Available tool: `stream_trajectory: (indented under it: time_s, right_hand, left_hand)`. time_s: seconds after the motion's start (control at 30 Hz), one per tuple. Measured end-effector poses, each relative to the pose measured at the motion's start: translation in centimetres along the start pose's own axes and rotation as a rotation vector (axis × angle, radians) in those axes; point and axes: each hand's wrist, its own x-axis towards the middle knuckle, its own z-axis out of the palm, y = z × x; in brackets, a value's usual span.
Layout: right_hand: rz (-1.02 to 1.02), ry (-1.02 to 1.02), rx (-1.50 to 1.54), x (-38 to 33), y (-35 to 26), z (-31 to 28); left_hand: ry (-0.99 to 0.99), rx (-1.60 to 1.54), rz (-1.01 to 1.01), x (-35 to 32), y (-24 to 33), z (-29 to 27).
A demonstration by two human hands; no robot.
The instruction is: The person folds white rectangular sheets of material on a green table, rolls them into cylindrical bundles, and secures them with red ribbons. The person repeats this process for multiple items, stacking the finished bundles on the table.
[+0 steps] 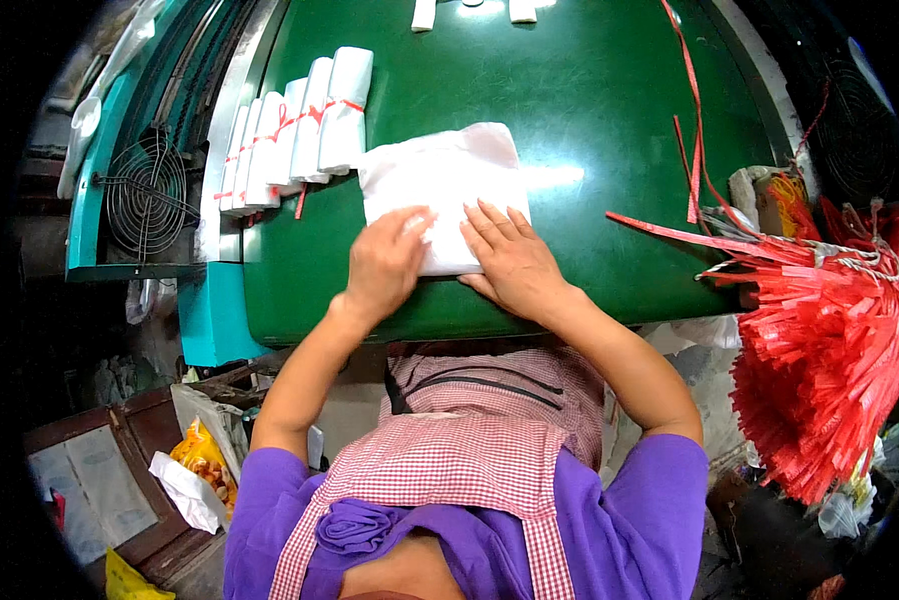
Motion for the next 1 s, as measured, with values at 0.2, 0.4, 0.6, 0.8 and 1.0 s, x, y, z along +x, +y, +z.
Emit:
stream_trajectory:
  time_s: [0.2, 0.4, 0.6, 0.8, 1.0]
  right_hand:
    - [-0.086, 0.263, 0.369, -2.7, -2.3, -0.5]
    - [0.73, 0.127, 1.918, -3.9, -3.0, 0.7]
    - [0.5, 0.148, 1.845, -1.8, 1.5, -0.1]
    - [-0.303, -0.063, 0.428, -2.6, 1.8, 0.7]
    - [-0.555, 0.075, 0.17, -1.1, 5.1, -0.1]
  left_hand:
    - [-0.295, 0.109, 0.027, -0.5, 2.0, 0.5]
    - [-0.166, -0.175, -0.04, 0.3, -1.1, 1.7]
    - [-0.532, -0.467, 0.126, -2.9, -0.7, -1.5]
    - [-0.473, -0.202, 0.167, -1.0, -0.8, -2.4]
    - [-0.391, -0.026, 0.367, 5.8, 1.5, -3.8]
